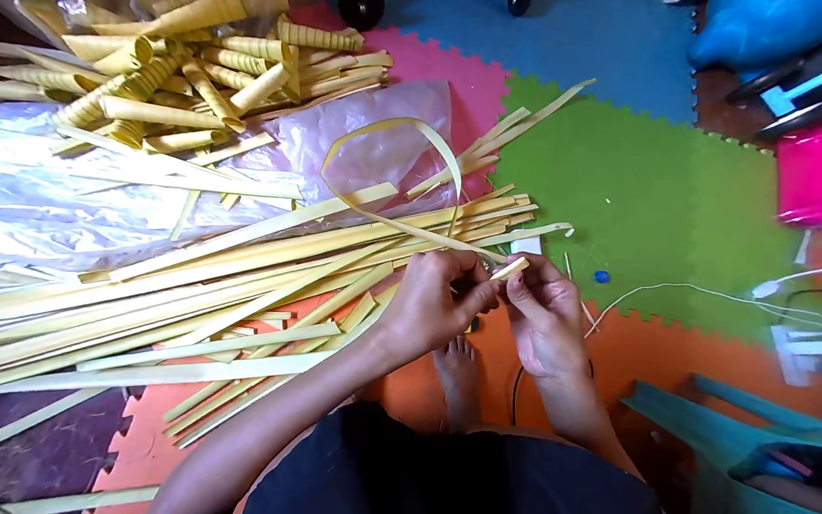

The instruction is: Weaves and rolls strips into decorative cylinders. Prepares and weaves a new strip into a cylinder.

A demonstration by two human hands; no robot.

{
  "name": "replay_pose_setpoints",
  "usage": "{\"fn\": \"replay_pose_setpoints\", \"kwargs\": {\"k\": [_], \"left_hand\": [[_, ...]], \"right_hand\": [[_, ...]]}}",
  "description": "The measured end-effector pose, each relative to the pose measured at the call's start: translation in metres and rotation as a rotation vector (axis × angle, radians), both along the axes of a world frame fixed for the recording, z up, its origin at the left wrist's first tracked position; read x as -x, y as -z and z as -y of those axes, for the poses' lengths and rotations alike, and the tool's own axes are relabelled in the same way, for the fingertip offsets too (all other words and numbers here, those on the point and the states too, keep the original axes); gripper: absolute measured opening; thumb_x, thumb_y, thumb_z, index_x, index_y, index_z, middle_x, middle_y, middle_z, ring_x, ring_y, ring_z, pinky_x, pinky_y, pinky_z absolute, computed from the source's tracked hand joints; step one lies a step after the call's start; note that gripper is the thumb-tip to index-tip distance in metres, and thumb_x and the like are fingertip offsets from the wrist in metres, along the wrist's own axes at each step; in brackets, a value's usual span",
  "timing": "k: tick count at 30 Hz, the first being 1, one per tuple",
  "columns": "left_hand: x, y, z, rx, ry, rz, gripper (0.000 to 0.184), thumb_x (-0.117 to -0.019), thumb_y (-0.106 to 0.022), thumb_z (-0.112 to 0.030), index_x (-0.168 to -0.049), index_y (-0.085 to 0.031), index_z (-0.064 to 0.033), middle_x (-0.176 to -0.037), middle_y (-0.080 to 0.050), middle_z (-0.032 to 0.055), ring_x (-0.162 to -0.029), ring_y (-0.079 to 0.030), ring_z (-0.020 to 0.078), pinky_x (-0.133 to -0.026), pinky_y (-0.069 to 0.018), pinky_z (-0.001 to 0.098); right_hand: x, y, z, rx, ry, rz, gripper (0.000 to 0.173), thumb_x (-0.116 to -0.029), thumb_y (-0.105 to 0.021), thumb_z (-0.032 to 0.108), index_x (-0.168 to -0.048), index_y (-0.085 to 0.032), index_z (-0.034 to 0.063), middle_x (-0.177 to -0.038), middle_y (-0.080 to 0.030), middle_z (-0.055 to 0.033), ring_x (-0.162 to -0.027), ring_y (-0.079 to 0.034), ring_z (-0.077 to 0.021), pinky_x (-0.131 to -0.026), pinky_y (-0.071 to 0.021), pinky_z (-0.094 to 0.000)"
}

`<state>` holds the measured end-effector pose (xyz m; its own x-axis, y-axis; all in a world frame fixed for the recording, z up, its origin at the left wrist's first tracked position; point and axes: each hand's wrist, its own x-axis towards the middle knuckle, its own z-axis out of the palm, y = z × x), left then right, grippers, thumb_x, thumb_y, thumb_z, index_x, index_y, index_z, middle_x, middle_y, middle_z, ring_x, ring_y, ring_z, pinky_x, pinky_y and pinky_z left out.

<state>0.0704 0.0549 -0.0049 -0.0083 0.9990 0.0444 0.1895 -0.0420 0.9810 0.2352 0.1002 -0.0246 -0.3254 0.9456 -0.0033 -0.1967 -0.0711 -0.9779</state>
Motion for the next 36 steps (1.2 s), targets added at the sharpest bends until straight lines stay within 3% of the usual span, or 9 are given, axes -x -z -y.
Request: {"fn": "replay_pose_setpoints", "kwargs": {"k": [7,12,16,21,25,27,31,34,36], "left_hand": [[0.003,-0.019,0.002,0.276,0.110,0.457,0.025,-0.1083,-0.046,-0.005,-0.098,-0.066,0.0053,-0.084,-0.076,0.0085,-0.072,-0.075,0.0114,-0.068,-0.0643,0.0253],[0.008,-0.023,0.005,0.293,0.120,0.490,0.025,-0.1078,-0.046,-0.003,-0.097,-0.067,0.0050,-0.081,-0.075,0.0080,-0.071,-0.074,0.0112,-0.068,-0.0637,0.0247],[0.013,-0.009,0.007,0.174,0.187,0.407,0.013,-0.0991,-0.059,0.005,-0.110,-0.066,0.0054,-0.090,-0.076,0.0074,-0.078,-0.074,0.0094,-0.075,-0.0632,0.0235],[-0.001,-0.001,0.000,0.101,0.009,0.203,0.004,-0.0977,-0.064,0.002,-0.100,-0.067,0.0031,-0.081,-0.075,0.0068,-0.067,-0.073,0.0097,-0.064,-0.0636,0.0249],[0.003,-0.010,-0.003,0.266,0.026,0.244,0.034,-0.1104,-0.046,-0.016,-0.091,-0.067,0.0025,-0.071,-0.071,0.0056,-0.060,-0.070,0.0085,-0.058,-0.0610,0.0235],[0.006,-0.008,-0.001,0.260,0.033,0.202,0.040,-0.1112,-0.040,-0.018,-0.080,-0.060,-0.0032,-0.063,-0.055,0.0009,-0.054,-0.053,0.0046,-0.051,-0.0441,0.0197],[0.012,0.002,0.000,0.163,0.166,0.247,0.018,-0.1017,-0.056,0.001,-0.117,-0.065,0.0049,-0.089,-0.074,0.0059,-0.075,-0.071,0.0065,-0.072,-0.0608,0.0216],[0.004,0.002,-0.002,0.134,0.116,0.123,0.012,-0.1026,-0.056,-0.001,-0.109,-0.065,0.0045,-0.083,-0.074,0.0074,-0.068,-0.073,0.0098,-0.066,-0.0635,0.0250],[0.002,0.001,-0.002,0.138,0.131,0.106,0.013,-0.1042,-0.056,-0.005,-0.100,-0.064,0.0041,-0.075,-0.072,0.0073,-0.062,-0.072,0.0098,-0.061,-0.0627,0.0246]], "right_hand": [[-0.007,0.012,0.000,-0.959,0.284,0.340,0.008,-0.0932,-0.070,0.001,-0.096,-0.075,0.0055,-0.097,-0.075,-0.0037,-0.094,-0.073,-0.0136,-0.081,-0.0629,-0.0292],[-0.015,0.019,-0.001,-1.139,0.097,0.388,0.015,-0.0938,-0.067,-0.003,-0.101,-0.076,0.0053,-0.104,-0.073,-0.0073,-0.106,-0.070,-0.0168,-0.094,-0.0596,-0.0303],[-0.020,0.012,-0.007,-1.028,0.039,0.399,0.015,-0.0925,-0.066,-0.005,-0.097,-0.079,0.0026,-0.105,-0.077,-0.0090,-0.105,-0.073,-0.0160,-0.091,-0.0611,-0.0287],[-0.008,-0.010,-0.014,-0.517,-0.057,0.300,0.028,-0.0913,-0.074,0.005,-0.119,-0.070,0.0067,-0.107,-0.075,0.0011,-0.090,-0.073,-0.0097,-0.081,-0.0639,-0.0276],[-0.005,0.008,-0.003,-0.986,0.140,0.483,0.011,-0.0894,-0.074,0.001,-0.100,-0.076,0.0002,-0.099,-0.076,-0.0096,-0.093,-0.074,-0.0145,-0.081,-0.0627,-0.0274],[-0.008,0.012,0.000,-1.070,0.082,0.503,0.009,-0.0881,-0.074,-0.002,-0.095,-0.079,0.0016,-0.101,-0.076,-0.0127,-0.105,-0.073,-0.0215,-0.092,-0.0609,-0.0327],[-0.015,-0.002,-0.014,-0.791,-0.068,0.457,0.012,-0.0904,-0.077,0.012,-0.099,-0.079,0.0033,-0.107,-0.077,-0.0066,-0.104,-0.073,-0.0141,-0.091,-0.0612,-0.0288],[-0.015,-0.016,-0.026,-0.564,-0.177,0.501,0.024,-0.0983,-0.065,0.009,-0.120,-0.072,0.0030,-0.114,-0.071,-0.0038,-0.095,-0.069,-0.0061,-0.080,-0.0598,-0.0216],[-0.011,-0.016,-0.028,-0.461,-0.207,0.502,0.021,-0.0974,-0.062,0.005,-0.116,-0.071,0.0053,-0.107,-0.066,-0.0018,-0.090,-0.067,-0.0059,-0.077,-0.0593,-0.0211]]}}
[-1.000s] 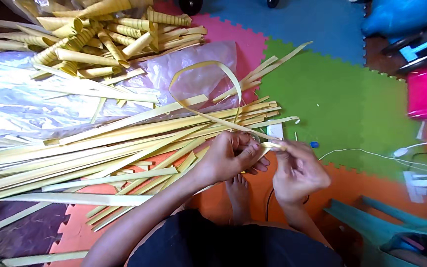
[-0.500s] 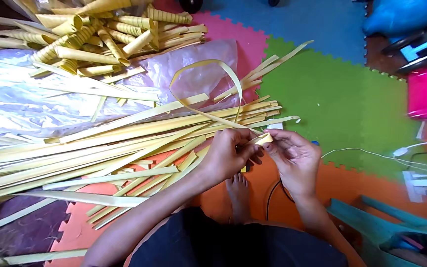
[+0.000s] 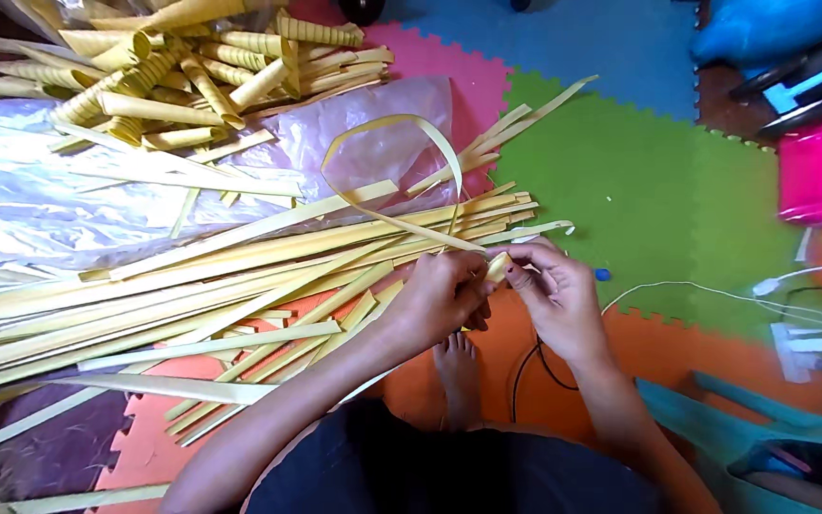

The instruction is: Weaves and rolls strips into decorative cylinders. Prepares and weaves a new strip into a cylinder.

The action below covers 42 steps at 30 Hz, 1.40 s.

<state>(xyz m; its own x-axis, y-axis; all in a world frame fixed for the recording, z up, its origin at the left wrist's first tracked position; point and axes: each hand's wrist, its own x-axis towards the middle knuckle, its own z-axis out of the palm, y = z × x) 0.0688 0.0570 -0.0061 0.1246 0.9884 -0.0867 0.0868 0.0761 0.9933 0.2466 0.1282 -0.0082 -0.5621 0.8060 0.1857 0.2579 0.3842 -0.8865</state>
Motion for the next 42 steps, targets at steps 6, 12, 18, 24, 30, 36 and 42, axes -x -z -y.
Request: {"fn": "replay_pose_setpoints", "kwargs": {"k": [6,12,18,24,30,36,42], "left_hand": [[0.012,0.001,0.002,0.354,0.215,0.434,0.036,-0.1126,-0.031,-0.018,-0.103,-0.063,-0.0047,-0.083,-0.067,-0.0033,-0.076,-0.066,0.0021,-0.072,-0.0570,0.0188],[0.010,0.002,-0.002,-0.023,0.084,-0.006,0.004,-0.0934,-0.071,-0.004,-0.095,-0.068,-0.0018,-0.080,-0.067,0.0033,-0.069,-0.064,0.0068,-0.064,-0.0553,0.0215],[0.000,0.000,-0.005,-0.155,-0.020,-0.241,0.018,-0.0911,-0.075,-0.010,-0.104,-0.064,-0.0030,-0.091,-0.063,0.0061,-0.072,-0.065,0.0098,-0.065,-0.0590,0.0259],[0.004,0.003,-0.006,-0.034,0.013,-0.174,0.016,-0.0872,-0.080,-0.011,-0.096,-0.068,-0.0062,-0.079,-0.068,0.0015,-0.068,-0.067,0.0075,-0.063,-0.0586,0.0249],[0.000,0.015,-0.007,-0.084,0.034,-0.237,0.022,-0.0869,-0.081,-0.011,-0.103,-0.068,-0.0029,-0.093,-0.063,0.0069,-0.079,-0.066,0.0116,-0.071,-0.0598,0.0272],[-0.002,0.020,-0.008,-0.043,0.023,-0.238,0.017,-0.0869,-0.082,-0.016,-0.091,-0.068,-0.0070,-0.076,-0.068,0.0009,-0.066,-0.066,0.0074,-0.063,-0.0576,0.0265],[-0.003,0.024,-0.008,-0.107,0.052,-0.240,0.020,-0.0852,-0.081,-0.008,-0.102,-0.071,-0.0024,-0.097,-0.064,0.0077,-0.077,-0.065,0.0111,-0.069,-0.0582,0.0256]], "right_hand": [[-0.008,0.016,0.011,-0.127,-0.020,-0.222,0.011,-0.0976,-0.068,0.012,-0.105,-0.074,0.0173,-0.113,-0.061,0.0049,-0.100,-0.064,-0.0039,-0.081,-0.0598,-0.0202],[-0.012,0.016,0.024,0.633,0.036,-0.482,0.016,-0.1048,-0.054,0.014,-0.114,-0.065,0.0226,-0.096,-0.069,0.0039,-0.073,-0.067,-0.0029,-0.069,-0.0595,-0.0194],[-0.005,0.011,0.042,1.206,0.116,-0.612,0.032,-0.1043,-0.034,0.003,-0.094,-0.063,0.0097,-0.071,-0.064,0.0027,-0.054,-0.056,0.0030,-0.053,-0.0490,-0.0101],[-0.004,0.021,0.048,0.779,0.215,-0.466,0.024,-0.1100,-0.041,0.021,-0.102,-0.062,0.0139,-0.087,-0.071,0.0000,-0.071,-0.068,-0.0066,-0.069,-0.0598,-0.0228],[-0.007,0.018,0.049,1.224,0.254,-0.648,0.030,-0.1056,-0.027,0.001,-0.105,-0.057,0.0062,-0.071,-0.064,0.0001,-0.053,-0.057,0.0014,-0.052,-0.0498,-0.0107],[-0.009,0.032,0.050,0.773,0.270,-0.440,0.031,-0.1111,-0.037,0.029,-0.107,-0.062,0.0108,-0.091,-0.072,-0.0018,-0.074,-0.070,-0.0096,-0.069,-0.0599,-0.0257],[-0.007,0.026,0.053,1.035,0.281,-0.496,0.028,-0.1083,-0.027,0.007,-0.108,-0.054,0.0081,-0.073,-0.064,0.0011,-0.053,-0.056,0.0010,-0.051,-0.0488,-0.0117]]}}
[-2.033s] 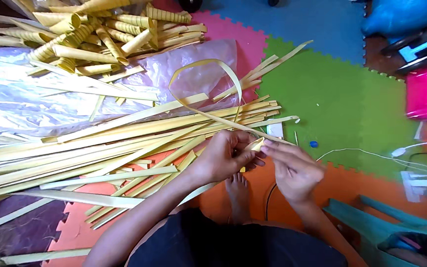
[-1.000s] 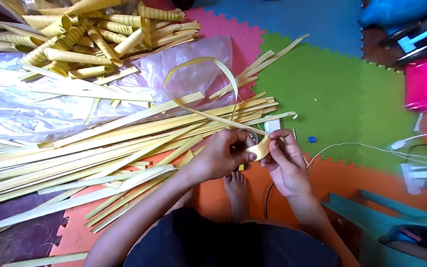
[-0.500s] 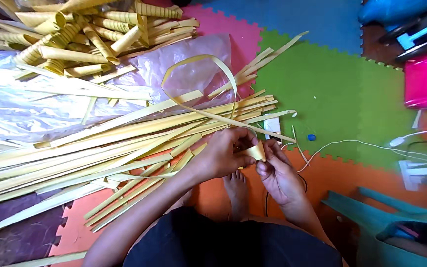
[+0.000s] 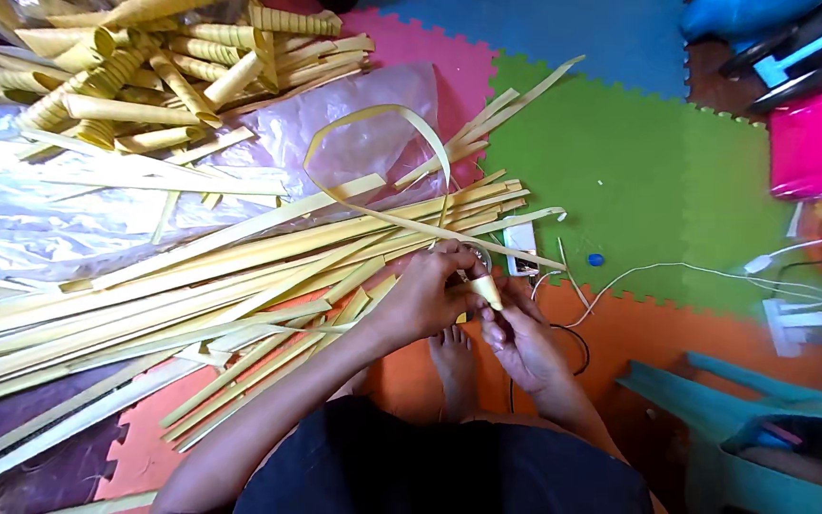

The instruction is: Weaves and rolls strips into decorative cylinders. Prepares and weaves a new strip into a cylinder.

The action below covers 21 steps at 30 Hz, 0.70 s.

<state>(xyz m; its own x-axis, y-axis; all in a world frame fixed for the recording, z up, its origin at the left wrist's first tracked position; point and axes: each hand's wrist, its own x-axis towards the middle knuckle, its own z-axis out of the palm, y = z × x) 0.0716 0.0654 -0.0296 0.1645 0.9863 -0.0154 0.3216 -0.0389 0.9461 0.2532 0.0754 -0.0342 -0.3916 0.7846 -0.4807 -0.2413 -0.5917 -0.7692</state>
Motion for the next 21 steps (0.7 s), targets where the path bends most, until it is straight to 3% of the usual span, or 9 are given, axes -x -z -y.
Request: {"fn": "replay_pose_setpoints", "kwargs": {"k": [3,4,6,9,11,13,15,19,21], "left_hand": [[-0.001,0.002,0.000,-0.040,-0.081,-0.072,0.023,-0.0852,-0.084,-0.019,-0.095,-0.071,-0.0030,-0.093,-0.062,0.0070,-0.071,-0.062,0.0096,-0.063,-0.0552,0.0234],[0.000,0.003,0.000,-0.034,-0.074,-0.060,0.023,-0.0847,-0.084,-0.021,-0.093,-0.071,-0.0035,-0.093,-0.063,0.0063,-0.072,-0.062,0.0093,-0.063,-0.0554,0.0237],[0.004,0.005,-0.001,-0.005,-0.010,0.003,0.022,-0.0834,-0.085,-0.018,-0.093,-0.072,-0.0037,-0.094,-0.064,0.0055,-0.075,-0.063,0.0089,-0.065,-0.0563,0.0237],[0.007,0.010,-0.001,0.015,0.078,0.096,0.020,-0.0833,-0.083,-0.008,-0.098,-0.071,-0.0013,-0.104,-0.064,0.0084,-0.083,-0.067,0.0102,-0.073,-0.0611,0.0247],[0.005,0.011,0.000,-0.024,0.027,0.027,0.018,-0.0847,-0.083,-0.014,-0.092,-0.072,-0.0025,-0.097,-0.063,0.0063,-0.078,-0.065,0.0088,-0.069,-0.0580,0.0227],[0.004,0.010,0.000,-0.030,-0.024,-0.027,0.021,-0.0847,-0.084,-0.021,-0.086,-0.072,-0.0034,-0.090,-0.062,0.0049,-0.074,-0.063,0.0079,-0.064,-0.0563,0.0221],[0.006,0.008,0.000,0.000,-0.007,-0.007,0.022,-0.0841,-0.085,-0.021,-0.083,-0.070,-0.0042,-0.090,-0.062,0.0047,-0.073,-0.063,0.0076,-0.063,-0.0566,0.0221],[0.011,0.012,0.000,0.038,0.112,0.082,0.018,-0.0836,-0.084,-0.014,-0.091,-0.072,-0.0032,-0.097,-0.064,0.0056,-0.078,-0.066,0.0083,-0.068,-0.0596,0.0225],[0.008,0.009,0.001,0.019,0.084,0.006,0.017,-0.0852,-0.083,-0.016,-0.089,-0.072,-0.0038,-0.092,-0.063,0.0045,-0.074,-0.063,0.0071,-0.064,-0.0555,0.0209]], "right_hand": [[-0.003,0.006,0.000,-0.149,-0.068,0.037,0.039,-0.1123,-0.027,0.031,-0.110,-0.060,0.0099,-0.086,-0.071,0.0012,-0.069,-0.066,-0.0043,-0.066,-0.0570,-0.0199],[-0.003,0.006,-0.001,-0.187,-0.049,0.056,0.038,-0.1119,-0.029,0.030,-0.110,-0.061,0.0092,-0.091,-0.071,-0.0002,-0.074,-0.068,-0.0071,-0.071,-0.0587,-0.0234],[0.000,0.004,-0.002,-0.197,0.012,0.095,0.030,-0.1110,-0.031,0.020,-0.106,-0.059,0.0094,-0.088,-0.069,-0.0013,-0.068,-0.066,-0.0065,-0.065,-0.0584,-0.0215],[0.002,0.001,0.000,-0.049,0.025,0.062,0.027,-0.1107,-0.027,0.010,-0.110,-0.054,0.0089,-0.078,-0.064,0.0014,-0.055,-0.056,0.0010,-0.052,-0.0489,-0.0122],[0.001,0.003,0.003,0.045,-0.014,-0.001,0.033,-0.1111,-0.022,0.014,-0.107,-0.055,0.0077,-0.073,-0.065,-0.0002,-0.054,-0.057,-0.0004,-0.052,-0.0490,-0.0131],[0.000,0.005,0.003,0.028,-0.083,0.001,0.046,-0.1122,-0.018,0.030,-0.107,-0.058,0.0068,-0.079,-0.069,-0.0022,-0.062,-0.063,-0.0044,-0.060,-0.0544,-0.0179],[0.001,0.006,0.002,-0.032,-0.079,0.029,0.043,-0.1116,-0.023,0.027,-0.109,-0.060,0.0053,-0.083,-0.069,-0.0028,-0.067,-0.065,-0.0068,-0.065,-0.0571,-0.0217],[0.003,0.004,0.002,0.029,-0.014,0.048,0.030,-0.1110,-0.024,0.012,-0.111,-0.054,0.0078,-0.074,-0.061,0.0010,-0.053,-0.052,0.0008,-0.051,-0.0465,-0.0128],[0.002,0.005,0.002,0.067,-0.034,0.025,0.033,-0.1110,-0.023,0.014,-0.107,-0.055,0.0069,-0.072,-0.062,0.0003,-0.051,-0.053,0.0002,-0.049,-0.0456,-0.0127]]}}
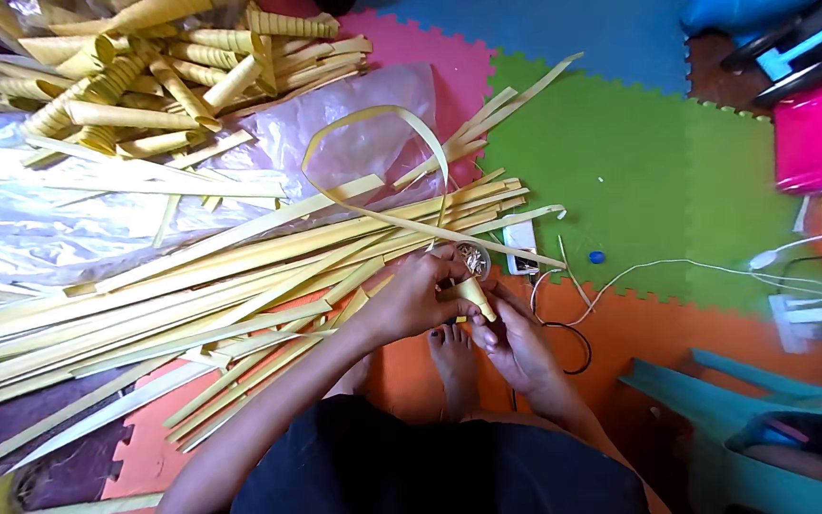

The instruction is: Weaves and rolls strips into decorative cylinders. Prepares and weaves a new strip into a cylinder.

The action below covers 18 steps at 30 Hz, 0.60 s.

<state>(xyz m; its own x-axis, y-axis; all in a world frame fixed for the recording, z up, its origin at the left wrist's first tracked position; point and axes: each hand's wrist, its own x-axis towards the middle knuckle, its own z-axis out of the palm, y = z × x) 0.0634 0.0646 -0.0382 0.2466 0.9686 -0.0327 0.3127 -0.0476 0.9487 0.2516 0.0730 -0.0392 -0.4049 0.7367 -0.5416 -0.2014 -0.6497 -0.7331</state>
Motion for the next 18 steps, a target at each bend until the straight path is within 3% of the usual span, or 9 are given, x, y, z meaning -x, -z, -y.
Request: {"fn": "replay_pose_setpoints", "kwargs": {"k": [2,4,6,9,10,13,15,16,18], "left_hand": [[0.000,-0.001,0.001,-0.022,-0.045,-0.074,0.021,-0.0875,-0.081,-0.024,-0.088,-0.073,-0.0048,-0.089,-0.062,0.0034,-0.072,-0.061,0.0064,-0.062,-0.0535,0.0207],[0.001,0.000,0.001,-0.031,-0.065,-0.083,0.025,-0.0866,-0.082,-0.028,-0.084,-0.072,-0.0056,-0.086,-0.062,0.0025,-0.068,-0.060,0.0056,-0.059,-0.0524,0.0202],[0.004,0.004,-0.001,-0.005,-0.038,-0.016,0.023,-0.0849,-0.083,-0.025,-0.086,-0.072,-0.0050,-0.088,-0.062,0.0035,-0.068,-0.060,0.0061,-0.059,-0.0533,0.0200],[0.009,0.005,0.001,0.042,0.019,0.061,0.020,-0.0850,-0.083,-0.018,-0.094,-0.074,-0.0037,-0.098,-0.065,0.0048,-0.074,-0.064,0.0069,-0.065,-0.0576,0.0213],[0.009,0.003,0.003,0.039,0.002,0.059,0.018,-0.0844,-0.083,-0.017,-0.093,-0.075,-0.0041,-0.095,-0.068,0.0039,-0.072,-0.064,0.0064,-0.064,-0.0570,0.0217],[0.006,-0.006,0.005,0.039,-0.109,0.026,0.015,-0.0832,-0.085,-0.016,-0.081,-0.073,-0.0069,-0.065,-0.066,-0.0008,-0.054,-0.058,0.0036,-0.051,-0.0490,0.0213],[0.008,-0.011,0.005,0.057,-0.131,0.044,0.017,-0.0835,-0.085,-0.016,-0.079,-0.072,-0.0062,-0.062,-0.066,-0.0002,-0.053,-0.060,0.0041,-0.051,-0.0517,0.0214],[0.010,-0.012,0.005,0.063,-0.117,0.078,0.015,-0.0828,-0.085,-0.014,-0.080,-0.073,-0.0055,-0.064,-0.067,0.0006,-0.054,-0.063,0.0047,-0.052,-0.0539,0.0215],[0.014,-0.012,0.005,0.076,-0.045,0.160,0.014,-0.0803,-0.085,-0.010,-0.085,-0.073,-0.0044,-0.068,-0.070,0.0015,-0.058,-0.065,0.0058,-0.055,-0.0561,0.0218]], "right_hand": [[-0.003,0.003,0.000,-0.047,-0.089,-0.023,0.042,-0.1113,-0.020,0.025,-0.105,-0.057,0.0067,-0.076,-0.067,-0.0018,-0.059,-0.061,-0.0036,-0.057,-0.0529,-0.0168],[-0.001,0.002,0.001,-0.095,-0.105,0.003,0.042,-0.1108,-0.023,0.025,-0.105,-0.061,0.0055,-0.079,-0.068,-0.0023,-0.065,-0.064,-0.0060,-0.064,-0.0563,-0.0208],[0.001,0.000,0.001,0.014,-0.041,-0.013,0.037,-0.1120,-0.025,0.020,-0.105,-0.058,0.0050,-0.076,-0.066,-0.0027,-0.059,-0.060,-0.0040,-0.057,-0.0529,-0.0171],[-0.004,0.002,-0.005,0.321,0.008,-0.257,0.031,-0.1114,-0.026,0.016,-0.105,-0.055,0.0075,-0.073,-0.059,0.0013,-0.052,-0.053,0.0016,-0.050,-0.0458,-0.0100],[-0.006,0.004,-0.006,0.373,-0.011,-0.321,0.031,-0.1106,-0.027,0.015,-0.103,-0.055,0.0070,-0.072,-0.058,0.0018,-0.051,-0.052,0.0023,-0.049,-0.0457,-0.0092],[-0.005,0.006,-0.004,0.109,-0.136,-0.197,0.038,-0.1113,-0.026,0.023,-0.103,-0.059,0.0079,-0.076,-0.065,0.0003,-0.058,-0.057,0.0008,-0.055,-0.0486,-0.0116],[-0.003,0.004,-0.004,-0.158,-0.206,-0.052,0.038,-0.1104,-0.028,0.028,-0.106,-0.060,0.0088,-0.083,-0.069,-0.0003,-0.068,-0.065,-0.0048,-0.066,-0.0561,-0.0201],[-0.001,0.001,-0.004,-0.171,-0.196,-0.037,0.035,-0.1099,-0.030,0.025,-0.107,-0.060,0.0079,-0.083,-0.069,-0.0016,-0.069,-0.066,-0.0065,-0.067,-0.0574,-0.0219],[0.000,-0.004,-0.007,0.022,-0.154,-0.104,0.033,-0.1111,-0.028,0.021,-0.107,-0.058,0.0089,-0.079,-0.066,-0.0009,-0.061,-0.061,-0.0021,-0.059,-0.0528,-0.0153]]}}
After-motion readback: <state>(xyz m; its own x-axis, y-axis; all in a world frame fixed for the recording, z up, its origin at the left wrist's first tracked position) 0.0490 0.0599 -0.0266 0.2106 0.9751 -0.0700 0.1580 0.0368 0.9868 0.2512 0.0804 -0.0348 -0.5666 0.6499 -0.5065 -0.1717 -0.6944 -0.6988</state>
